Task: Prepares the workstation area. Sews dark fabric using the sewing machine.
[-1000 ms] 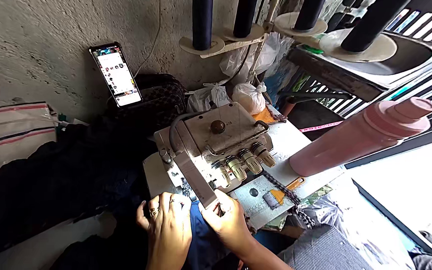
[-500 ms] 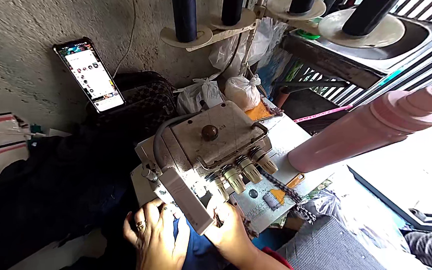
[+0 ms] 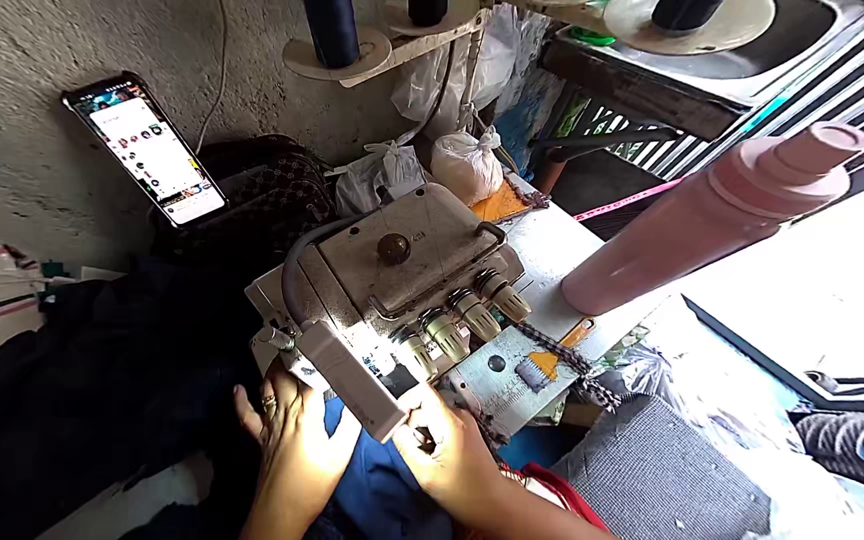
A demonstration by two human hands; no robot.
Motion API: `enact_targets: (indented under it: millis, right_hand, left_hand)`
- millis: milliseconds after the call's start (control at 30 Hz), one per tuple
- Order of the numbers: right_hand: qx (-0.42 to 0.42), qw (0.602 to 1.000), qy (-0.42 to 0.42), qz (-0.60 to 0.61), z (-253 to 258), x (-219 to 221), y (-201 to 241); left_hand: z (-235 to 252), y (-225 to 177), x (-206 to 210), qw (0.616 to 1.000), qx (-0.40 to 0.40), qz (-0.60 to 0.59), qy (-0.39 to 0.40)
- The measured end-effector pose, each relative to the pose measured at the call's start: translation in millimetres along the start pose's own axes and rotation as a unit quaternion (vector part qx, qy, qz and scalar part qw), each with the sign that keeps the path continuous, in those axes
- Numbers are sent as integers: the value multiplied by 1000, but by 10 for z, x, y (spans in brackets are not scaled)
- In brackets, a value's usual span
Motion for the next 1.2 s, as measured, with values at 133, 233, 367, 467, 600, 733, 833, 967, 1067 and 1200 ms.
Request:
enact_targets:
  millis: [133, 233, 367, 467, 600, 733, 833, 967, 1067, 1200]
  right_hand:
    - [25, 999, 15, 43, -6, 14, -46]
    - [36, 998, 24, 44, 2, 29, -49]
    - [31, 999, 18, 35, 35, 29, -32]
    - [18, 1000, 8, 20, 58, 33, -11]
    - [6, 1000, -5, 5, 77, 46, 3]
    - [21, 1000, 11, 18, 82, 51, -15]
    - [22, 999, 16, 22, 74, 52, -26]
    - [15, 999, 17, 24, 79, 51, -33]
    - [7, 1000, 14, 22, 82, 47, -39]
    - [6, 999, 15, 38, 87, 36, -42]
  left_hand:
    - [42, 49, 7, 1000, 2, -13, 8]
    - [54, 64, 20, 1000, -5, -15, 12]
    - [74, 84, 33, 1000, -5, -11, 9]
    - [92, 103, 31, 1000, -4, -10, 14]
    - [114, 125, 27, 1000, -1, -12, 16]
    - [121, 300, 25, 991, -32, -123, 33]
    - [223, 425, -40, 990, -2, -143, -10]
    - [319, 279, -180, 998, 34, -18, -58]
    - [309, 139, -162, 997, 50, 34, -47]
    - [206, 144, -77, 996, 8, 66, -64]
Point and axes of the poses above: each hand's wrist, its own z-axis towards the middle knuckle, its own x-axis out of the palm, y = z × x, the point moved 6 cm from there along z, towards the middle knuckle, and after that the axes turned 7 degrees about x, right-handed, at the moved point
